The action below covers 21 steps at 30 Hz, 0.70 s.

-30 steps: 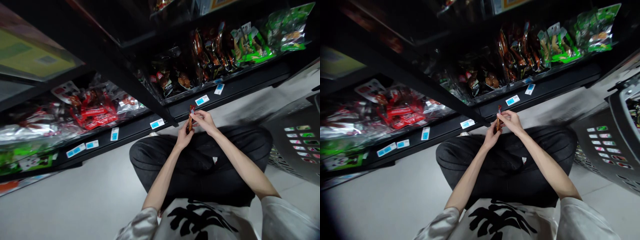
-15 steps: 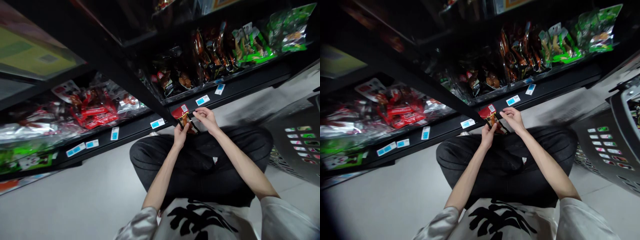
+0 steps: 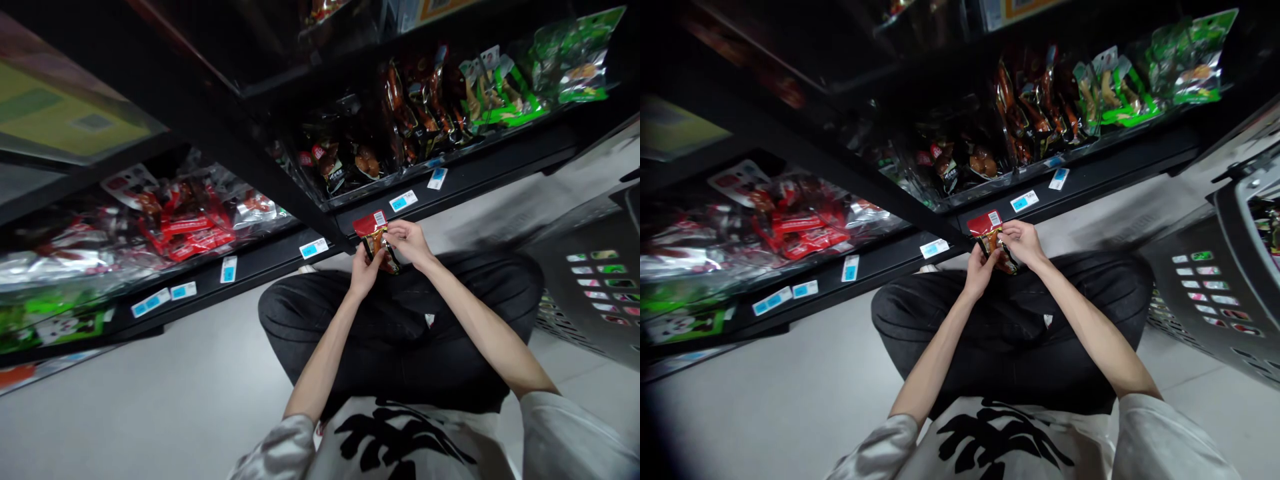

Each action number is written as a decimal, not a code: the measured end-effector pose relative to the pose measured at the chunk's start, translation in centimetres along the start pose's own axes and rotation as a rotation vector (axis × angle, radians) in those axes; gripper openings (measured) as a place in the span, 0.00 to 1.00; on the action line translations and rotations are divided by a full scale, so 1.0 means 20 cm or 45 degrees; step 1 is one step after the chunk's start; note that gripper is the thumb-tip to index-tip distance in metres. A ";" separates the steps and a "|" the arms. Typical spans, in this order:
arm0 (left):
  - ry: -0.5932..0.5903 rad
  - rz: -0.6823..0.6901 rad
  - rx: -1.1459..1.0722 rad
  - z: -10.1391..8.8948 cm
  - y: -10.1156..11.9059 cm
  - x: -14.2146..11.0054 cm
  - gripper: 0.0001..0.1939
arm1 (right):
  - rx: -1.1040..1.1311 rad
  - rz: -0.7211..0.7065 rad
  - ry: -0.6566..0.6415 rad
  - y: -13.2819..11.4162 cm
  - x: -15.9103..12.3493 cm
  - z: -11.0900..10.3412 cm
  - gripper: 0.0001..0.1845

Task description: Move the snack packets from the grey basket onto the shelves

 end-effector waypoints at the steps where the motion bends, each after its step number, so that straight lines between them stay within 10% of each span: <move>1: 0.008 0.026 0.009 0.00 0.00 0.00 0.25 | 0.011 0.006 0.016 0.00 0.00 0.00 0.16; 10: 0.045 -0.088 -0.196 -0.01 0.03 -0.01 0.20 | 0.148 0.151 -0.125 0.01 0.01 -0.01 0.12; 21: -0.327 -0.561 -0.676 -0.02 0.16 -0.03 0.15 | 0.387 0.185 -0.458 -0.07 -0.08 0.06 0.25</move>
Point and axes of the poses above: each hand's wrist, its own x-axis towards the middle knuckle, its own z-axis out of the palm, y = z × x, the point moved 2 cm from there along x, towards the middle knuckle, and after that the axes turned 4 degrees about y, right-handed, at the moved point
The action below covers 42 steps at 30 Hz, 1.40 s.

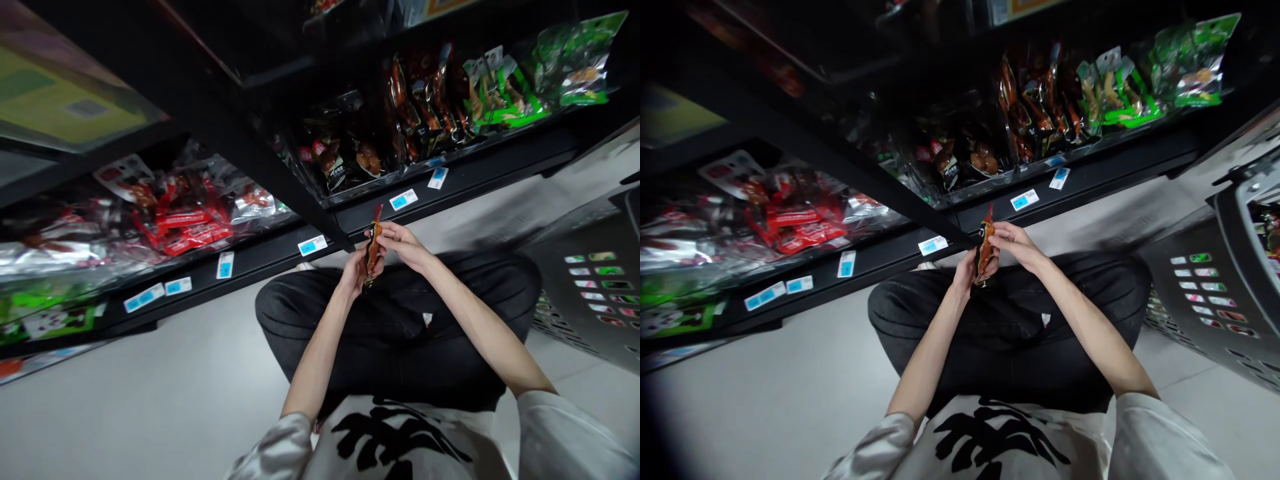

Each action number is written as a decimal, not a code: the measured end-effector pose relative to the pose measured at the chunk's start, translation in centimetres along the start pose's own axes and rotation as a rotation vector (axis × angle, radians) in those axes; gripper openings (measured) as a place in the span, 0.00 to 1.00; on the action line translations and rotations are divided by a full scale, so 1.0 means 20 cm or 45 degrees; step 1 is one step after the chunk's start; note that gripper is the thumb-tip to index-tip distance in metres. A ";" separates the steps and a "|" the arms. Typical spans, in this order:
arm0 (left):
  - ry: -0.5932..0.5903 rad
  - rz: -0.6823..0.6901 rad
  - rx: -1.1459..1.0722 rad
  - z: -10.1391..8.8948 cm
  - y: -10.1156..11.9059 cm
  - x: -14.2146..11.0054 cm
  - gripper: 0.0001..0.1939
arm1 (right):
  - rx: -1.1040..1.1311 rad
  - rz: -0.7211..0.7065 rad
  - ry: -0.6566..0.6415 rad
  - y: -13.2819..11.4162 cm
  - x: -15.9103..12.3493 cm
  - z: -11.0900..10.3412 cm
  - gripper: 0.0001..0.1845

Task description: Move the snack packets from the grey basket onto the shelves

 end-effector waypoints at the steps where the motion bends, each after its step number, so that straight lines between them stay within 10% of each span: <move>1: -0.006 -0.042 0.004 0.00 -0.01 0.00 0.17 | 0.023 0.001 0.048 0.00 0.00 0.00 0.26; 10: 0.287 0.071 0.185 -0.04 -0.12 0.06 0.29 | -0.181 -0.161 0.550 0.04 0.05 -0.09 0.26; 15: 0.332 0.316 0.475 -0.07 -0.11 0.07 0.21 | -0.265 -0.182 0.566 0.04 0.05 -0.08 0.24; 42: 0.201 0.291 0.695 -0.11 -0.16 0.09 0.28 | -0.294 -0.346 0.756 0.01 0.06 -0.15 0.16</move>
Point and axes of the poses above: each hand's wrist, its own x-axis towards the middle knuckle, its own z-axis out of the palm, y = z × x, the point moved 2 cm from there along x, towards the middle knuckle, and after that the axes turned 4 degrees about y, right-handed, at the moved point
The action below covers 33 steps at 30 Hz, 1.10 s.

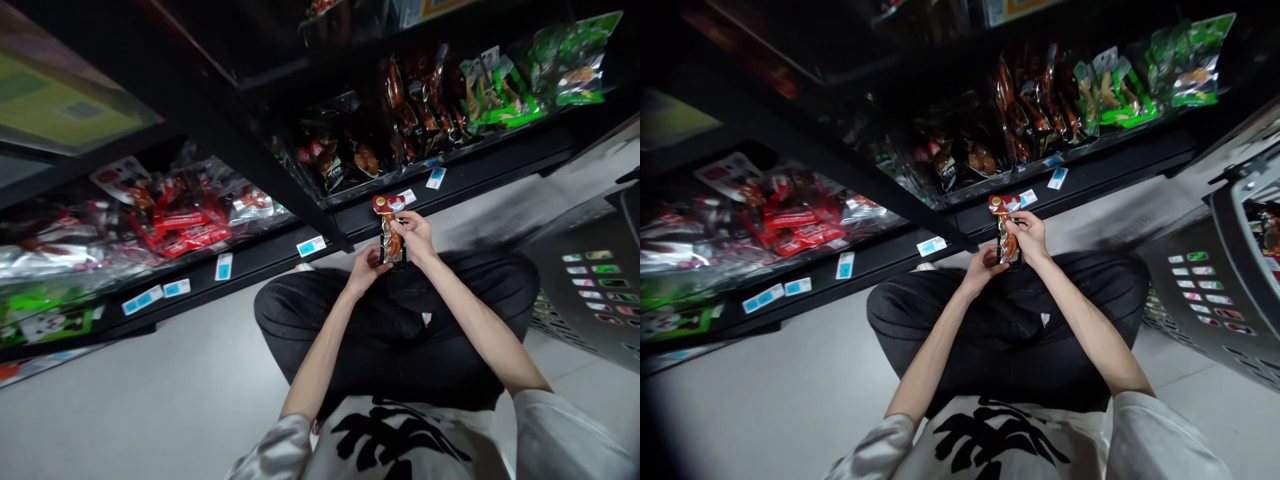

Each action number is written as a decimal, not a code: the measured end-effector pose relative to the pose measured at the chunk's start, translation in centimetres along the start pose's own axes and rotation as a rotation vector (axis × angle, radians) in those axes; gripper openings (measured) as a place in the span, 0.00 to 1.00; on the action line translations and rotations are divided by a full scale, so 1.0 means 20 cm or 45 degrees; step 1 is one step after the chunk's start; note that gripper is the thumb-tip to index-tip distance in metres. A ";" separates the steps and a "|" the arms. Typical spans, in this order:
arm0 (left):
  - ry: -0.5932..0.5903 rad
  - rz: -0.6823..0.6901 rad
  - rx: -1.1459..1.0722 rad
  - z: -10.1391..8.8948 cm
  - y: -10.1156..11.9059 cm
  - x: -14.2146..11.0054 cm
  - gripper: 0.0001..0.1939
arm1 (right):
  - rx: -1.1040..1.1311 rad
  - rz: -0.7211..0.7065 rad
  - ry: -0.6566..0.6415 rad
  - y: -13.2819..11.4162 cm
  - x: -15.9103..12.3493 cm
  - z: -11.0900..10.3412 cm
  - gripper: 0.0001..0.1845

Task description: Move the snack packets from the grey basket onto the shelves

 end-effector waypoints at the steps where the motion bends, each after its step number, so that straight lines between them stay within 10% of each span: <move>1: -0.007 0.001 -0.005 0.00 0.00 0.00 0.29 | 0.002 -0.001 0.004 0.00 0.00 0.00 0.15; 22: 0.051 0.097 -0.011 0.03 0.05 -0.01 0.28 | 0.148 0.164 -0.026 -0.01 -0.04 0.01 0.31; 33: 0.087 0.170 -0.171 0.04 0.14 -0.03 0.26 | -0.146 0.017 -0.726 -0.17 -0.14 -0.01 0.22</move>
Point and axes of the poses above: each hand's wrist, its own x-axis towards the middle knuckle, its own z-axis out of the palm, y = z × x, the point moved 2 cm from there along x, towards the middle knuckle, and after that the axes turned 4 degrees about y, right-handed, at the moved point
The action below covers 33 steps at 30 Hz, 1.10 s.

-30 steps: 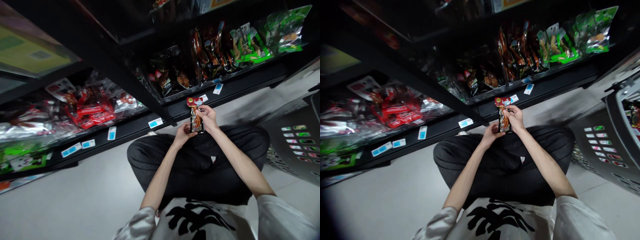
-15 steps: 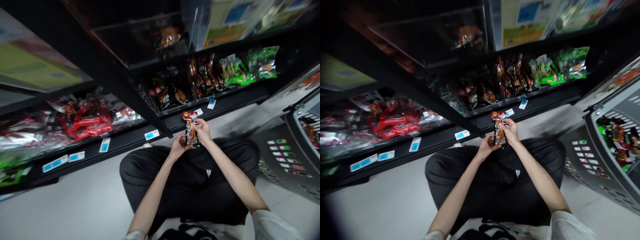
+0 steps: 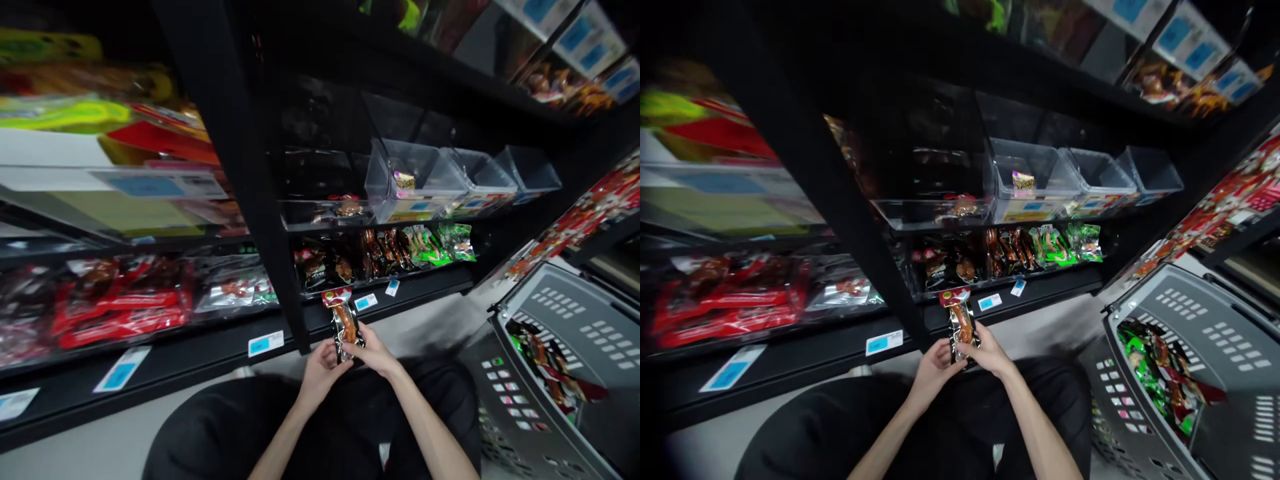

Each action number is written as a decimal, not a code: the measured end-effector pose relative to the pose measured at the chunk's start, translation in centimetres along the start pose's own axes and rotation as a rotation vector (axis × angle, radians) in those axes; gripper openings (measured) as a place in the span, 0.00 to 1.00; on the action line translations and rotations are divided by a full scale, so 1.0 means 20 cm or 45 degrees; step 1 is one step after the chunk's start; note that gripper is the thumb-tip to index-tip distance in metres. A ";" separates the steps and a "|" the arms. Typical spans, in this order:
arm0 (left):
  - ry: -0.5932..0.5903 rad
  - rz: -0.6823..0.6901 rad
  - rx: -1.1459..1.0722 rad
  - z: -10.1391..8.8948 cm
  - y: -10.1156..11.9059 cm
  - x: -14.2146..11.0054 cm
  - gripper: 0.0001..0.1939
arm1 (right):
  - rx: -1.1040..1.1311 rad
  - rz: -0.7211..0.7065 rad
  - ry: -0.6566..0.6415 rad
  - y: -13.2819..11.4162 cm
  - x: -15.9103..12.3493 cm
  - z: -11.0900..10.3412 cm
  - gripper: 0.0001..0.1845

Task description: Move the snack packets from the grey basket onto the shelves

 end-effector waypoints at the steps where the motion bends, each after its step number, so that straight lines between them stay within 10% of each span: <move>1: -0.033 -0.001 -0.021 0.01 0.00 0.00 0.26 | -0.007 -0.004 -0.002 -0.01 -0.01 -0.01 0.22; 10: -0.417 -0.010 -0.115 0.06 0.00 -0.04 0.34 | 0.023 -0.211 0.856 -0.21 -0.03 -0.37 0.22; 18: -0.491 0.051 -0.053 0.07 0.03 -0.04 0.35 | 0.051 -0.236 0.883 -0.49 0.29 -0.71 0.26; 25: -0.477 0.046 -0.043 0.06 -0.02 -0.03 0.33 | -0.488 -0.435 1.071 -0.66 0.71 -0.67 0.36; 33: -0.446 0.005 0.068 0.02 -0.02 -0.02 0.32 | -1.184 -0.569 1.036 -0.28 0.01 -0.60 0.25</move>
Point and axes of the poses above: each hand's wrist, its own x-axis towards the middle knuckle, its own z-axis out of the palm, y = z × x, the point moved 2 cm from there along x, towards the middle knuckle, and after that the axes turned 4 degrees about y, right-handed, at the moved point
